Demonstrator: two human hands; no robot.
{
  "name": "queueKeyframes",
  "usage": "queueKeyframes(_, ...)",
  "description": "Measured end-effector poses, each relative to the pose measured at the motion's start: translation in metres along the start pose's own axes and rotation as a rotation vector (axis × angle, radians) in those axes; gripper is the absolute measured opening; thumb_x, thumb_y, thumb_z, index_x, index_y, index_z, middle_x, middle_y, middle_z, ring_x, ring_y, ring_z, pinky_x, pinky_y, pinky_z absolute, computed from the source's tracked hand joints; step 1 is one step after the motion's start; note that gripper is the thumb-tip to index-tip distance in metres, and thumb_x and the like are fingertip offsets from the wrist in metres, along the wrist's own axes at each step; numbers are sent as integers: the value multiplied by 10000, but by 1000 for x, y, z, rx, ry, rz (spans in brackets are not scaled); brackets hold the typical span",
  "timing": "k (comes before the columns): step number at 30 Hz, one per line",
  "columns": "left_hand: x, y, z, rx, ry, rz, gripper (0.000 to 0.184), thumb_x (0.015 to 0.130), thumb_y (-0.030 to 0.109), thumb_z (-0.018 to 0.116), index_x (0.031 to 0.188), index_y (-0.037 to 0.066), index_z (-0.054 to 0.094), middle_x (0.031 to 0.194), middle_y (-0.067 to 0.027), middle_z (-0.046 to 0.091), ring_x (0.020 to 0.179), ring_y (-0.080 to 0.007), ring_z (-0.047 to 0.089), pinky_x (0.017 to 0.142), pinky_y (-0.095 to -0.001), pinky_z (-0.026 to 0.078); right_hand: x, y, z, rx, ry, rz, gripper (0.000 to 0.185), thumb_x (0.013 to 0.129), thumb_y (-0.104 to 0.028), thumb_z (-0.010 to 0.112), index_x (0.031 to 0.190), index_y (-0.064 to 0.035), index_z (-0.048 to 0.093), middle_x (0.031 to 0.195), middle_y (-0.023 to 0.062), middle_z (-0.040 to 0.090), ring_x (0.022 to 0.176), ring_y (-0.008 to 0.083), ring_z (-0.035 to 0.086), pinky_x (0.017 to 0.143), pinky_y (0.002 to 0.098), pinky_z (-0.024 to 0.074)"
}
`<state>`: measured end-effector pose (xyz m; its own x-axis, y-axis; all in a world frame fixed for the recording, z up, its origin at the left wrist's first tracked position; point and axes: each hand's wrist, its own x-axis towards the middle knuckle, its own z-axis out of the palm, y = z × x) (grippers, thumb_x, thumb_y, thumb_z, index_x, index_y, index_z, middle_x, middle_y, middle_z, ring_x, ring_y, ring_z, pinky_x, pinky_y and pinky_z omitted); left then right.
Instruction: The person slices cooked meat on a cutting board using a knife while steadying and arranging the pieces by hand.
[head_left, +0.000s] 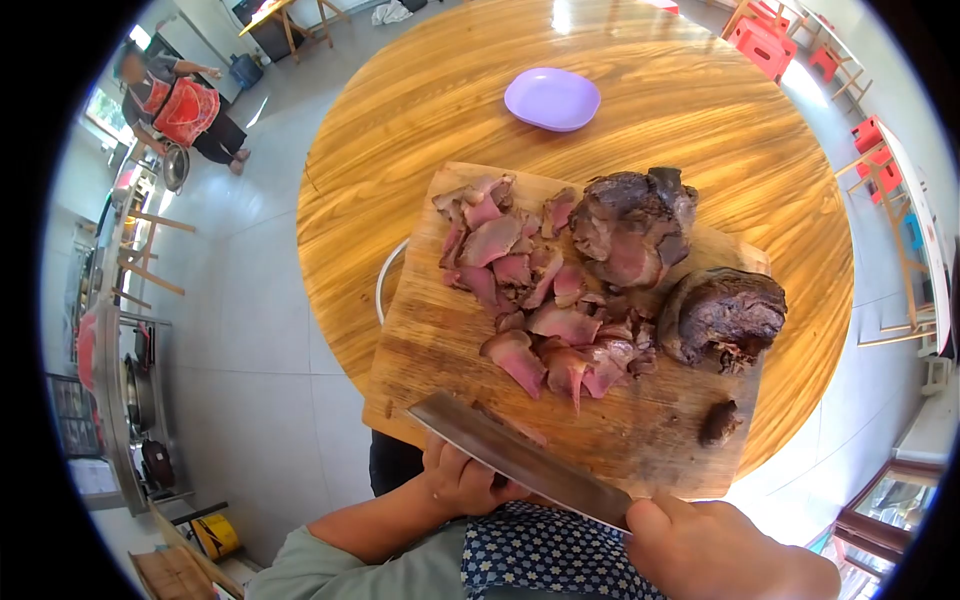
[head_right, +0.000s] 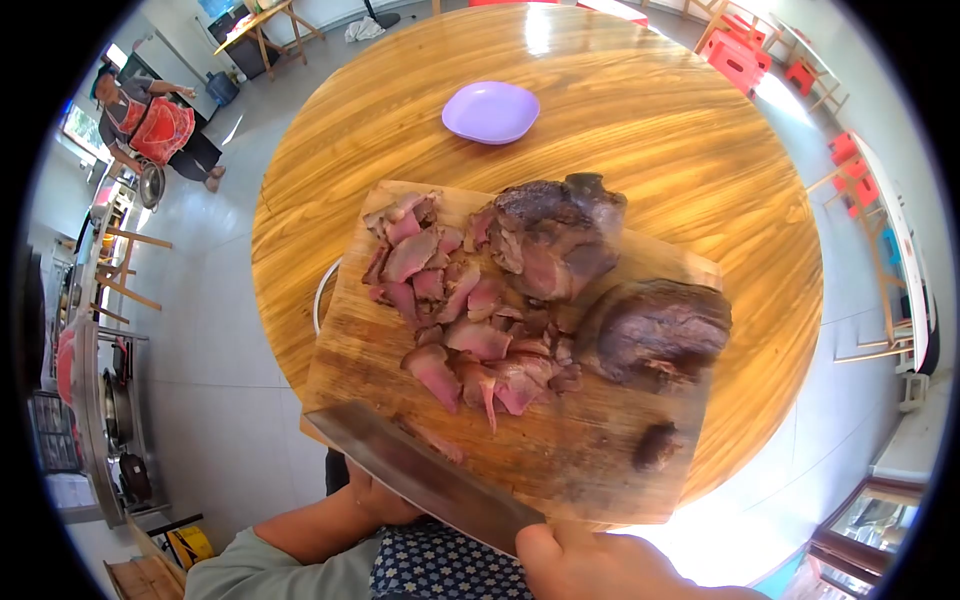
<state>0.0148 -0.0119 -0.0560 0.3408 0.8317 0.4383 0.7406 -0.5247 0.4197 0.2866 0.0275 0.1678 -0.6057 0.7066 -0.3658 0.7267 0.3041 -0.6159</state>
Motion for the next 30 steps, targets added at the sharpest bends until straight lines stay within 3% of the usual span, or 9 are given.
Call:
queueKeyframes(2,23,8,-10,65,133,60,538,961,544,586,1006,17,686,1097,-178,653,994,-337,631,827,-473,523,-3,-2,-10,-19,-244,149,197,906,-24,487,1084,51,448,919,306,643,755,463,671,661,514,549)
queueKeyframes(5,50,15,-20,98,362,162,485,977,495,578,977,21,682,1086,-149,640,974,-306,626,775,-414,525,-21,-2,-24,37,-276,217,186,913,-22,481,1080,50,443,885,292,641,768,463,671,679,523,546)
queueKeyframes(9,36,10,-16,-28,245,114,435,986,448,579,989,26,683,1107,-140,635,968,-299,622,757,-393,525,-20,-6,-34,27,-403,282,184,919,-24,475,1088,39,441,881,282,638,776,463,671,693,523,546)
queueKeyframes(12,40,12,-15,130,339,155,410,991,423,569,997,28,680,1119,-141,630,953,-304,634,759,-411,541,-7,-3,-39,136,-380,210,202,906,-21,496,1092,37,440,871,286,634,770,471,667,689,523,546)
queueKeyframes(18,29,11,-12,152,205,201,367,975,373,547,1015,35,684,1102,-134,638,920,-319,663,764,-462,571,42,-2,-30,30,-441,141,233,875,-4,525,1087,37,436,879,306,639,760,481,667,652,535,533)
queueKeyframes(21,42,13,-13,101,345,156,338,952,347,553,1010,42,686,1080,-131,647,921,-329,672,765,-460,573,61,0,-28,1,-466,120,244,879,-17,525,1102,36,441,827,298,644,719,474,668,625,538,530)
queueKeyframes(23,42,14,-14,94,349,157,326,940,344,567,1001,46,685,1069,-122,654,935,-327,676,777,-448,575,55,4,-24,54,-298,26,118,976,-65,538,1065,-44,463,780,164,592,561,346,618,484,455,507)
queueKeyframes(26,46,13,-14,111,354,186,303,925,336,585,1008,64,688,1096,-109,650,960,-308,669,787,-429,572,36,5,-20,9,-370,104,255,873,-22,535,1104,43,448,748,278,635,671,466,661,598,530,529)
queueKeyframes(30,49,13,-20,64,307,222,418,1020,382,473,1045,-18,592,1045,-163,623,905,-329,666,732,-476,582,38,0,-37,139,-374,222,256,870,-20,538,1102,50,454,756,280,643,655,458,662,589,526,528)
